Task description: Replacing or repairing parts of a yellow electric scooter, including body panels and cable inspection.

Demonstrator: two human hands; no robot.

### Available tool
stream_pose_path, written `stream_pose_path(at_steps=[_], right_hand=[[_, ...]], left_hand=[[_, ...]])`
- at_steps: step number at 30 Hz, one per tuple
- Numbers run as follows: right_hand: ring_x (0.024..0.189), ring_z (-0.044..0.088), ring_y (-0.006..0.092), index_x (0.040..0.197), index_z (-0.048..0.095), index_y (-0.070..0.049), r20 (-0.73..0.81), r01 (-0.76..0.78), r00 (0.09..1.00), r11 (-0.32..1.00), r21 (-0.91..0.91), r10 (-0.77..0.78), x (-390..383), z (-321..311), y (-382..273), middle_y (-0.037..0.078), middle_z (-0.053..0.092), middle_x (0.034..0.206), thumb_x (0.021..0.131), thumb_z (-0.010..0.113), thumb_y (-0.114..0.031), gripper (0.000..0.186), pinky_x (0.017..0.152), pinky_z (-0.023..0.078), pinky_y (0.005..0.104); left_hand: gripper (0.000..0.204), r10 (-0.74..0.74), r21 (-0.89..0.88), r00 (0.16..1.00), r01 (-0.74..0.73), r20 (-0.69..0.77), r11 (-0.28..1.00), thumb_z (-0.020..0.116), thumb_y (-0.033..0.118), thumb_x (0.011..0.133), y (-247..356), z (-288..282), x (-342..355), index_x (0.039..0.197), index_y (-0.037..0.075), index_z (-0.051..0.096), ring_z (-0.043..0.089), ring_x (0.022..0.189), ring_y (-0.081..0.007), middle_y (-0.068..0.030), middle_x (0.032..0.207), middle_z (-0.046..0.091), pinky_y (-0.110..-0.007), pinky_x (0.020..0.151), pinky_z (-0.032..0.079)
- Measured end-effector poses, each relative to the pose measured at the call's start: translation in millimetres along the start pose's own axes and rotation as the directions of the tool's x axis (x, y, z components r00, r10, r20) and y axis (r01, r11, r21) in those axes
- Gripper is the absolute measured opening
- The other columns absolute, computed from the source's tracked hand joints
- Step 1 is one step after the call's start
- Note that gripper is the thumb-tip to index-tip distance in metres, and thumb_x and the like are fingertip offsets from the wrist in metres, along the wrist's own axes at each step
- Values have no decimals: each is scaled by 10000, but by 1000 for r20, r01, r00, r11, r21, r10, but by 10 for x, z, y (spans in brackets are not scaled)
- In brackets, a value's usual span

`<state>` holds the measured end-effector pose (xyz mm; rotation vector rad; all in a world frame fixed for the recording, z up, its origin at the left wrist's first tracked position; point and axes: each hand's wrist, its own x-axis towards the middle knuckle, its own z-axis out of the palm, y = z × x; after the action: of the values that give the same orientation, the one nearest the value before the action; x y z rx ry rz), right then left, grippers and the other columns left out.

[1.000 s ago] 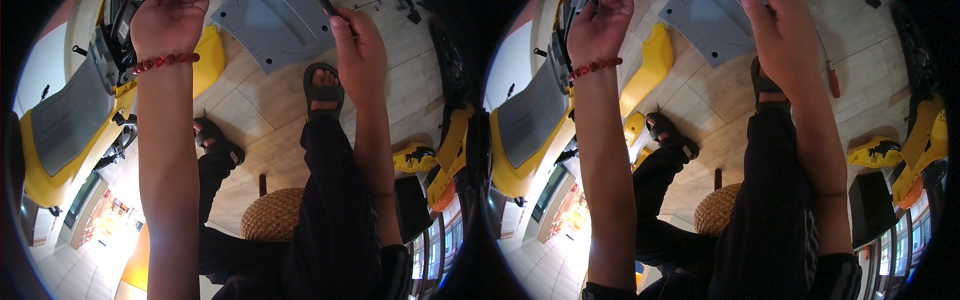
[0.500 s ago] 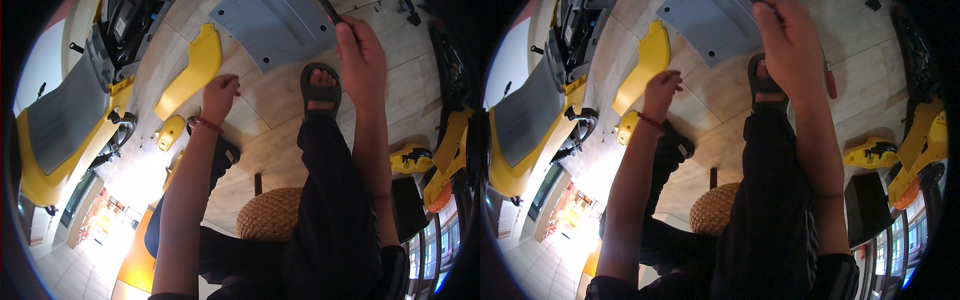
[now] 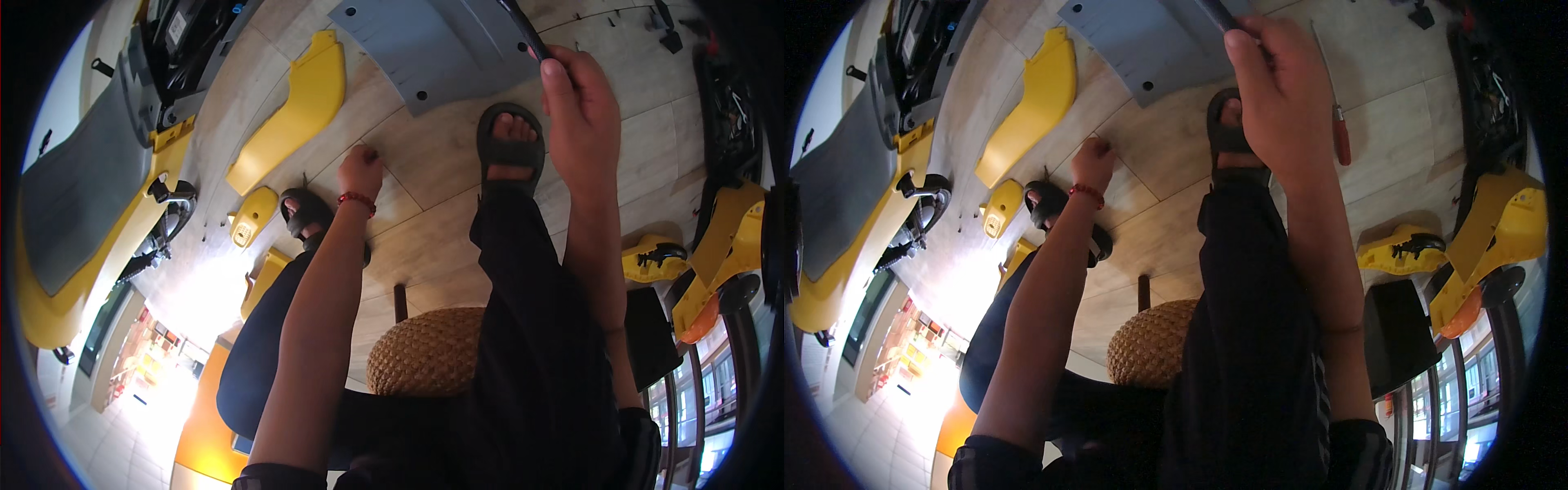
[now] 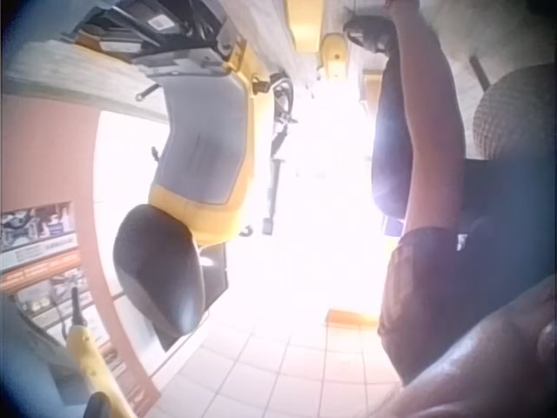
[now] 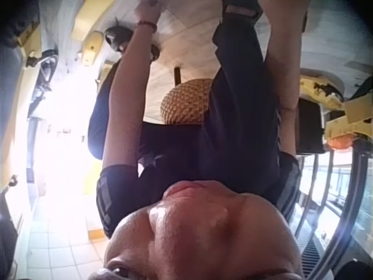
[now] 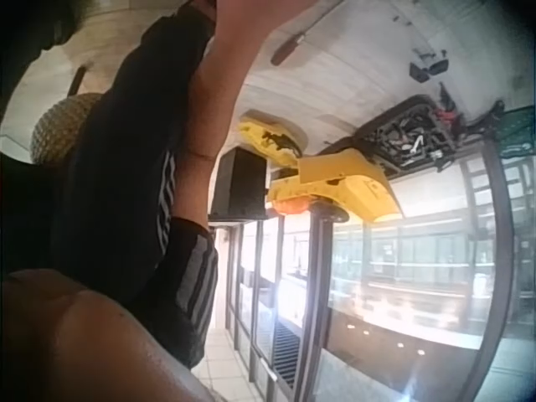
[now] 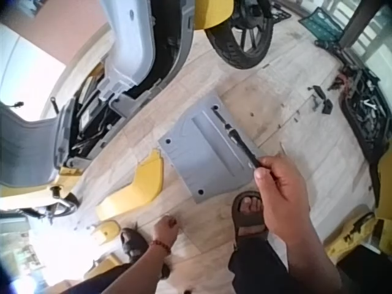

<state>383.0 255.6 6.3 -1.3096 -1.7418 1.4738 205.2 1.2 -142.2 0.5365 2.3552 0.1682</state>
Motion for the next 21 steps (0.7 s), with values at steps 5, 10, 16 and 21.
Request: stream_pose_path(at_steps=[5,10,16,21], right_hand=[[661,488,63,1006,597,-1,43,-54,998,999,4,54,-30,46,-41,27,518,811,901,562,-195,224,475,440,210],[627,409,42,1060,599,-18,25,-30,999,999,26,29,-54,93,-36,-25,478,748,950,492,-173,218,562,338,193],[646,447,51,1040,597,-13,35,-9,999,1000,14,9,-73,104,-33,-4,503,797,940,510,-177,210,537,397,203],[623,489,57,1013,595,-19,45,-49,998,999,6,49,-91,107,-56,10,513,805,923,540,-184,196,509,444,204]], left_hand=[[234,-69,-14,998,69,-10,998,649,167,718,12,56,26,927,63,640,640,859,-308,-144,877,669,-391,769,500],[263,3,-63,1000,-3,-7,998,677,235,731,101,-244,-77,925,62,631,640,816,-291,-141,829,660,-394,727,501],[199,-147,-729,884,-260,-443,633,550,168,880,451,-1509,67,958,-6,607,620,700,-177,-80,820,604,-284,645,510],[175,-288,-826,825,-325,-485,460,580,109,874,670,-2304,133,943,-51,577,624,692,-228,-123,856,615,-342,704,524]])
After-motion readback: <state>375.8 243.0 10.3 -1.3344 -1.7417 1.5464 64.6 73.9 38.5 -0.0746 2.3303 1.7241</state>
